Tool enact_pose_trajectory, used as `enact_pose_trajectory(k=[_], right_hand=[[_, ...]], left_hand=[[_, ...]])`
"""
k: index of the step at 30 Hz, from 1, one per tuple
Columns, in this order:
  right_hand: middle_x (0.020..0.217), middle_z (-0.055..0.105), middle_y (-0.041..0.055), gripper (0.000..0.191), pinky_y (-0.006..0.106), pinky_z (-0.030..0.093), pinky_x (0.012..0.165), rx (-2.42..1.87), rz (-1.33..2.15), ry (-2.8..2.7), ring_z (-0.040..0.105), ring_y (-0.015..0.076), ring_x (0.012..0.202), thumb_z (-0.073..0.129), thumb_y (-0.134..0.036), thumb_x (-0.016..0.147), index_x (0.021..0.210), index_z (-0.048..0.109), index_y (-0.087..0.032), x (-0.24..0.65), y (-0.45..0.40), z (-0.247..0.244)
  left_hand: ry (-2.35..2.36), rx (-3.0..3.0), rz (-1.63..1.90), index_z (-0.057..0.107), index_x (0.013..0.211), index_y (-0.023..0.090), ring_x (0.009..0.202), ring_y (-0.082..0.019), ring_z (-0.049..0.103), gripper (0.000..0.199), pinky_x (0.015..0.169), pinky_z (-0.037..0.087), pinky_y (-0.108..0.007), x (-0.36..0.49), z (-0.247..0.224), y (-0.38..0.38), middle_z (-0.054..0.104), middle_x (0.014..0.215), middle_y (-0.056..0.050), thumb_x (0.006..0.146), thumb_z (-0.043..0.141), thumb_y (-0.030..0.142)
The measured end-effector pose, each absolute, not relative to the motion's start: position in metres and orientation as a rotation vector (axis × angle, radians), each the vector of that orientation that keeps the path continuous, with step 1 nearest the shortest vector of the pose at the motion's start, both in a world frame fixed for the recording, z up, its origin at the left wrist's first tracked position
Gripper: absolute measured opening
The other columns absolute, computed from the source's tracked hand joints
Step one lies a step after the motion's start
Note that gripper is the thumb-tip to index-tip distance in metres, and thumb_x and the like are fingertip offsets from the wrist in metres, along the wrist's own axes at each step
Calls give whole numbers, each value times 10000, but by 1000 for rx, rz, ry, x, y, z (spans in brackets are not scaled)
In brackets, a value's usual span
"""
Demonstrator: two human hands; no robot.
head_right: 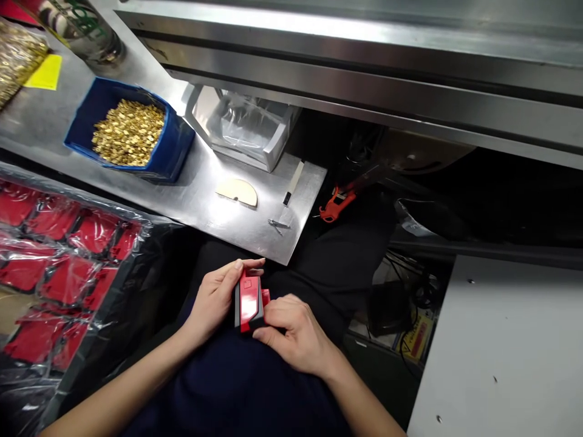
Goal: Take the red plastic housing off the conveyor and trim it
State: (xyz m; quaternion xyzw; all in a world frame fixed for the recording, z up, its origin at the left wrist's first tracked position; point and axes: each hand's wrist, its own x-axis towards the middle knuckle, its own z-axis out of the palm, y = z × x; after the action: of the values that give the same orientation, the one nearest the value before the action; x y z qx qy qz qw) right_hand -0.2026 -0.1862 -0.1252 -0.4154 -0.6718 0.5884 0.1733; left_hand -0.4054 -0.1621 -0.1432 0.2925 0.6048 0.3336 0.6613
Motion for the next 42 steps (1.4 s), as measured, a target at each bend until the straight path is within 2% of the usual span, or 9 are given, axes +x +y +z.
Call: enact_pose_trajectory(k=[4,10,17,20,24,32,35,38,42], right_hand=[[780,674,12,337,334,458,831,-1262,1710,-1817,609,174,779,552,-436,1038,845,722,-218,-204,-186,-125],[859,711,26,357,283,482,746,-1355,1817,-1521,639,169,787,562,-448,1027,835,732,-200,-215,-183,-122],[841,721,24,331,276,478,742,-1390,1835,-1489,632,164,770,602,-412,1006,836,758,-175,-221,-180,-123],[857,726,26,333,277,479,755,-1386,1874,-1389,626,169,785,601,-431,1003,883,767,-169,-221,-179,-127],[795,703,11,329,262,457,703,-1392,1927,-1269,589,149,725,625,-441,988,910,773,-158,-219,-179,-132],[818,706,15,320,269,437,722,-1474,1775,-1487,600,155,751,591,-425,1007,884,755,-180,-220,-183,-126],[673,627,4,494,267,380,619,-1597,1746,-1455,516,131,624,532,-522,1022,720,697,-168,-222,-186,-126],[603,555,4,626,265,350,570,-1670,1822,-1214,453,120,562,440,-609,1034,641,630,-160,-223,-187,-134],[721,650,43,723,287,461,655,-1487,2044,-910,565,153,630,272,-677,1050,812,719,-161,-218,-185,-142]], left_hand=[[1293,543,726,775,1132,168,1172,-329,685,494,1079,494,-479,-408,-152,-159,755,1247,-137,1019,494,558],[1046,1041,631,727,1292,293,1515,-335,375,370,1262,299,-472,-421,-135,-168,423,1643,-68,964,653,450],[1079,969,705,815,1124,252,1385,-334,533,378,1267,280,-555,-411,-144,-169,735,1314,-99,1037,507,454],[1041,961,665,790,1179,236,1412,-334,505,545,1257,298,-566,-413,-149,-167,682,1402,-104,1074,334,515],[875,1101,619,643,1401,304,1498,-317,394,427,1268,290,-512,-426,-157,-171,509,1584,-73,1038,502,480],[1004,1074,746,797,1156,299,1363,-280,555,355,1263,266,-497,-416,-164,-175,745,1302,-47,1070,464,383],[1040,1039,740,820,1087,291,1323,-286,588,394,1242,297,-499,-410,-163,-174,777,1234,-49,1069,453,430],[1038,1046,715,808,1128,293,1365,-289,551,428,1245,288,-490,-412,-163,-174,761,1270,-55,1070,425,473],[995,1026,685,765,1223,298,1406,-301,510,343,1219,337,-450,-418,-163,-175,672,1412,-59,1016,555,474]])
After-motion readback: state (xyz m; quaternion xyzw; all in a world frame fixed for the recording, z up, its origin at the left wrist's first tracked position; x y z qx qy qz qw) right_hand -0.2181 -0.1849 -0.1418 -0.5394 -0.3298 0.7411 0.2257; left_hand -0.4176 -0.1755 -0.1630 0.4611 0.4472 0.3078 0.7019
